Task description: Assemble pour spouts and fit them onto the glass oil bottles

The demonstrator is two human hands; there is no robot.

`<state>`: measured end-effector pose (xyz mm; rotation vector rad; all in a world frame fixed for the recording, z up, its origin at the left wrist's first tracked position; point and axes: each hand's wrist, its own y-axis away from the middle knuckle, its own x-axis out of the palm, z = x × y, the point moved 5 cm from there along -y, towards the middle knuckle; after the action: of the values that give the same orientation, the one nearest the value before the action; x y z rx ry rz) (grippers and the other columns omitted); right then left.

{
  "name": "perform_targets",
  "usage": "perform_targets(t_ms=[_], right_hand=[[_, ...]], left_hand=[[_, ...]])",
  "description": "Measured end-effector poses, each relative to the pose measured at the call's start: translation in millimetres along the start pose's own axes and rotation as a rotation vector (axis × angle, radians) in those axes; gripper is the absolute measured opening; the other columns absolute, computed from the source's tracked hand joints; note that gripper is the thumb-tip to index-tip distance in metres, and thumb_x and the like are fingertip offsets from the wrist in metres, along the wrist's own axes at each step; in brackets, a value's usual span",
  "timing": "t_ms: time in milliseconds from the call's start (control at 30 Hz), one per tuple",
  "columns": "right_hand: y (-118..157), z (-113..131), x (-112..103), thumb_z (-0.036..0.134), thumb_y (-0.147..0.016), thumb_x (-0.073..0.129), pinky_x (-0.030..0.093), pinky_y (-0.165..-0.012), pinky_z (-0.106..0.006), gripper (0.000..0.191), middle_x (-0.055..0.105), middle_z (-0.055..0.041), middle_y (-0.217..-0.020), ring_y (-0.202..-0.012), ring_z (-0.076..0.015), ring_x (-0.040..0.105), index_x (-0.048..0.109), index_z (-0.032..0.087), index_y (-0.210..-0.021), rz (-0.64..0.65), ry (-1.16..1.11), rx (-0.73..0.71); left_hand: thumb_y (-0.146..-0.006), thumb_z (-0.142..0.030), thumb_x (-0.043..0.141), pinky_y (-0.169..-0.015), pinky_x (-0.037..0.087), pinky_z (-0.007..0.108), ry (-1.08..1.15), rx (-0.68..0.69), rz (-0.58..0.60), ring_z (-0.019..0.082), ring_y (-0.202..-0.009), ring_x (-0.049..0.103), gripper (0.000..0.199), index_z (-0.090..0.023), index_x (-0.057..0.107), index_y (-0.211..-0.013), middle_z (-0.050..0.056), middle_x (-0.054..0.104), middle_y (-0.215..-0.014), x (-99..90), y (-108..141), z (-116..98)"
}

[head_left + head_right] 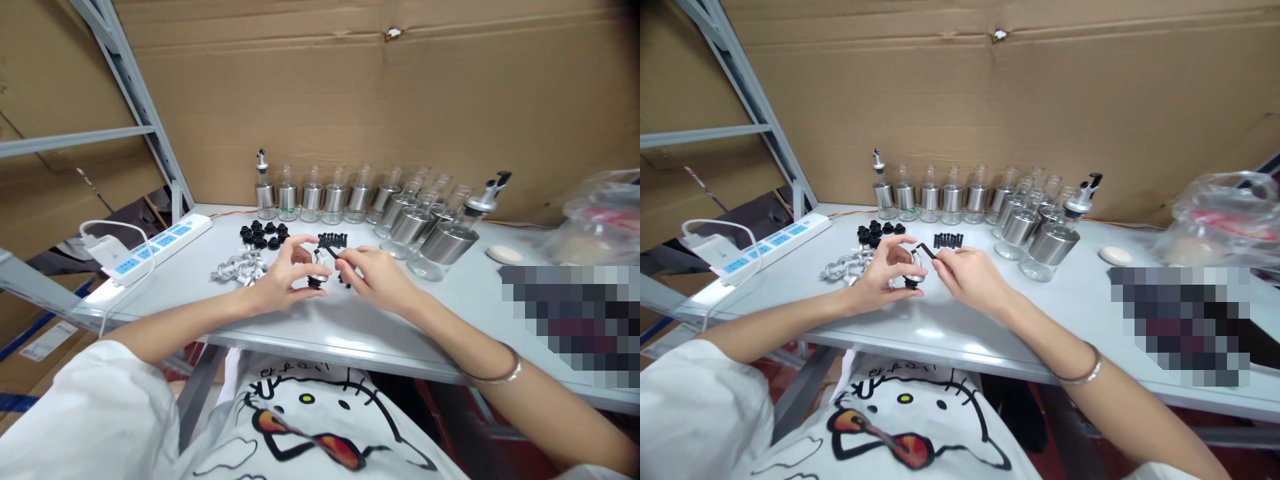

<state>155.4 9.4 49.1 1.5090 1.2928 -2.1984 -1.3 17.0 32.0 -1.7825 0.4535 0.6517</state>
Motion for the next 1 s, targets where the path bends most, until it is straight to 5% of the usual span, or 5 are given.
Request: perform_targets(t_ms=[567, 1000], right_hand=[[1.1, 1.5, 2.5, 0.024, -0.098, 0.033, 0.046, -0.073, -0.029, 0.032, 0.06, -0.0008, -0.055, -0.057, -0.0158, 0.059, 0.05, 0.02, -0.072, -0.028, 0.127, -0.122], [1.7, 4.9, 3.5, 0.022, -0.098, 0.035, 0.038, -0.062, -0.027, 0.034, 0.058, 0.0, -0.051, -0.047, -0.0132, 0.054, 0.05, 0.019, -0.068, -0.041, 0.325, -0.214]], left_hand=[[-0.085, -0.033, 0.062, -0.082, 0.053, 0.038, -0.027, 0.009, 0.039, 0.015, -0.086, 0.054, 0.027, -0.021, 0.061, -0.109, 0.013, 0.04, -0.13, -0.9, -0.8, -1.2], [-0.084, -0.034, 0.063, -0.086, 0.054, 0.04, 0.021, -0.015, 0.084, 0.017, -0.09, 0.058, 0.027, -0.02, 0.061, -0.107, 0.014, 0.042, -0.13, 2.1, 0.3, 3.1]])
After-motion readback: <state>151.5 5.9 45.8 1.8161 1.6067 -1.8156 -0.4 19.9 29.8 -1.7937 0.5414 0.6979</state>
